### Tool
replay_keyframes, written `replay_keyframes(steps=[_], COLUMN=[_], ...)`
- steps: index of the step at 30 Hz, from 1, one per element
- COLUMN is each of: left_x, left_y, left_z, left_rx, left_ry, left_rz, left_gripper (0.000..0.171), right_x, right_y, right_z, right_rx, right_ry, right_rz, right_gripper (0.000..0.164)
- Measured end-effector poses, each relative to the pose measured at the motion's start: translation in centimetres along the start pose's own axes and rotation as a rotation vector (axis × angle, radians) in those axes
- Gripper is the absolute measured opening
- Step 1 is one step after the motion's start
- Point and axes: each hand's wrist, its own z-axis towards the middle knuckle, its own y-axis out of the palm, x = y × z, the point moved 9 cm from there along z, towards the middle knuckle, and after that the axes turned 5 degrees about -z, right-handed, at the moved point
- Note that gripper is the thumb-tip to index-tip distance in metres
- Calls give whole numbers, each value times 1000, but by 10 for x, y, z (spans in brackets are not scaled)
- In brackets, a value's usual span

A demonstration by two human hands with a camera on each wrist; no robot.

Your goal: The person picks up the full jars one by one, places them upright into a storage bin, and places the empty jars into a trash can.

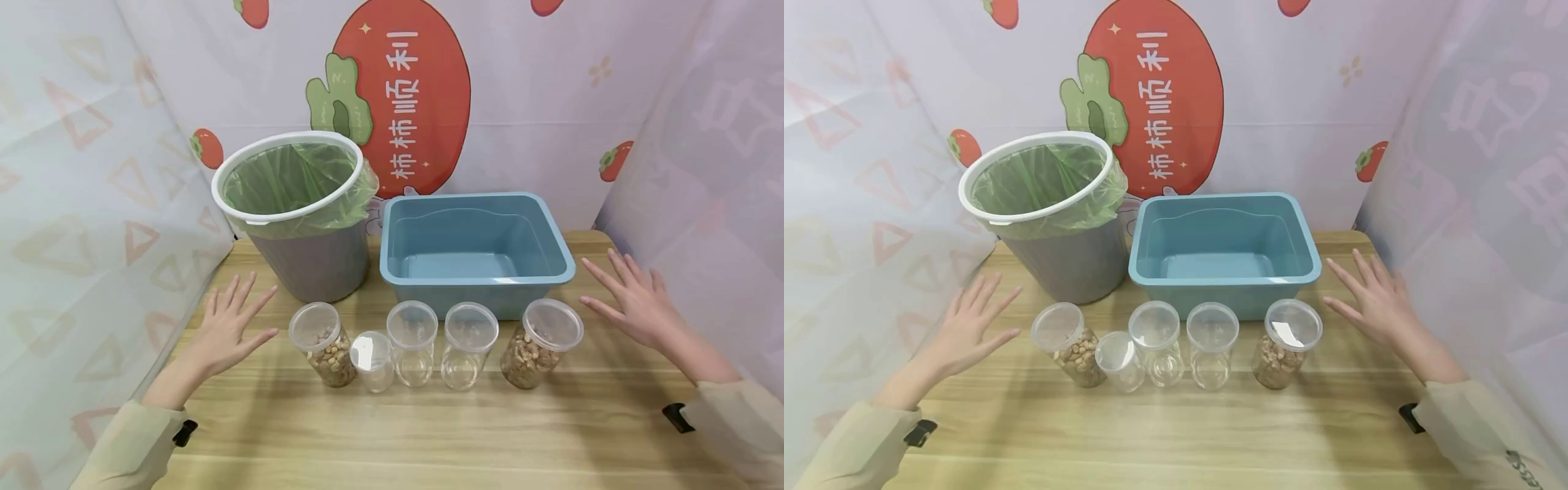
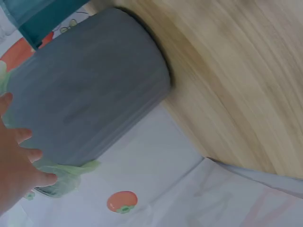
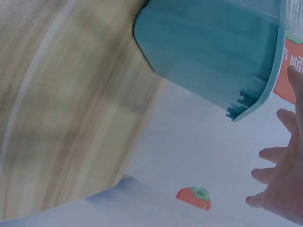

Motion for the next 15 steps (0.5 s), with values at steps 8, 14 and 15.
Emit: replay_keyframes(steps=[8, 14, 15], left_x=[31, 59, 63], left_y=[-12, -13, -13], left_z=[4, 6, 6], left_rx=[49, 119, 132], left_ry=[63, 179, 199], left_rz=[-137, -194, -206], left_gripper=[60, 55, 54], right_x=[-21, -32, -33], right_y=[-9, -9, -9], right_z=[18, 29, 30], right_rx=[47, 34, 26], right_ry=[-102, -118, -113], right_rz=[111, 174, 181], right_gripper=[59, 52, 51])
